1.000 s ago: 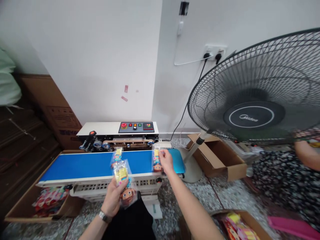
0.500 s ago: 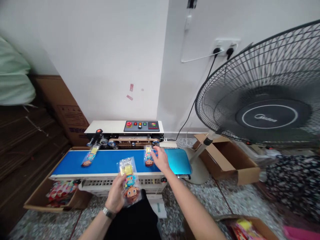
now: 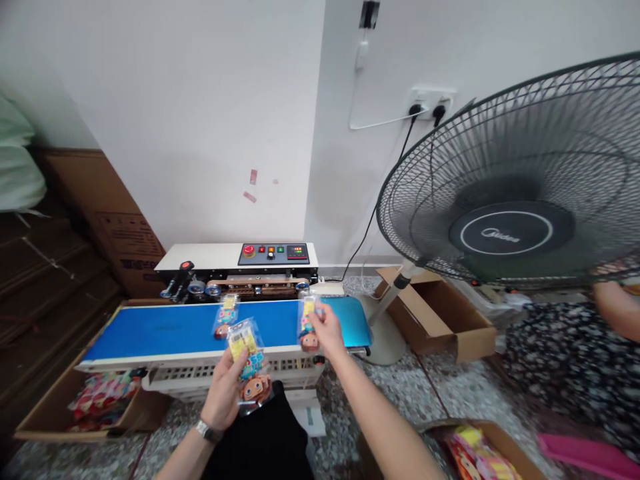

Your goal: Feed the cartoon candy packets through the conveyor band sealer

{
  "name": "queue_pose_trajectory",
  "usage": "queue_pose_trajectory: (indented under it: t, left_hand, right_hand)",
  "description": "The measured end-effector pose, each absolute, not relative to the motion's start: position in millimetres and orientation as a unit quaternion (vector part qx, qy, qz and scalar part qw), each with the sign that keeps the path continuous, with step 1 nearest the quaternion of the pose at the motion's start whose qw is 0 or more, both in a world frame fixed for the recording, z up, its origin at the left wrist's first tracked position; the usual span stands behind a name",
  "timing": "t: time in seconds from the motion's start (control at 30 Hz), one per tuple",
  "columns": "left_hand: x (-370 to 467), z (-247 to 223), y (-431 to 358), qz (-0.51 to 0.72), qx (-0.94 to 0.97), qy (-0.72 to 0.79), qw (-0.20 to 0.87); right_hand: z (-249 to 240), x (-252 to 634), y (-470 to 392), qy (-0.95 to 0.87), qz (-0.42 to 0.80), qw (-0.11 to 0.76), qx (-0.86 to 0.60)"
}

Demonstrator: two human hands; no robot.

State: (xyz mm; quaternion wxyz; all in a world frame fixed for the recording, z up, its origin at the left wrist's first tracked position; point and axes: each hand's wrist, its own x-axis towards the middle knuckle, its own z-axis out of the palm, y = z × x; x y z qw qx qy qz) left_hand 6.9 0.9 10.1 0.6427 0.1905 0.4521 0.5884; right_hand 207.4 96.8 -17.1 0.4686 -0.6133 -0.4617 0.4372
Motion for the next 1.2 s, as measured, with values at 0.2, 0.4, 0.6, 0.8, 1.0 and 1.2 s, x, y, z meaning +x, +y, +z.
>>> queue_pose_trajectory:
  t: [0.2,0.4,0.6,0.8,1.0,1.2]
  left_hand:
    - [2.3,10.0,0.7,0.590,0.187,0.457,0.639]
    - [3.0,10.0,2.1,0.591,0.201,0.448,0.640]
    - [5.4,8.5,9.1,0.608,0.196,0.472,0.608]
    - [13.5,11.3,10.5,0.627,0.171,0.453,0.610]
    - [11.0,7.1,7.0,0.616,0.165,0.466,0.614]
    - [8.5,5.5,5.5,0.597,0.182,0.470,0.624]
  right_hand:
    - [-34.7,236.0,146.3,-0.491,0.297,0.399,-0.715]
    - [-23.6,202.5,150.4,-0.567,0.273,0.363,-0.687]
    - [3.7,154.1,80.1,-0.708,0.403,0.331,-0.476]
    - [5.4,137.9,45.0,-0.662,0.455,0.372,-0.465]
    - [-13.9,183.1,80.7,-0.524,0.455,0.478,-0.538]
    - [-15.3,215.9,102.4,-0.459,0.408,0.539,-0.576]
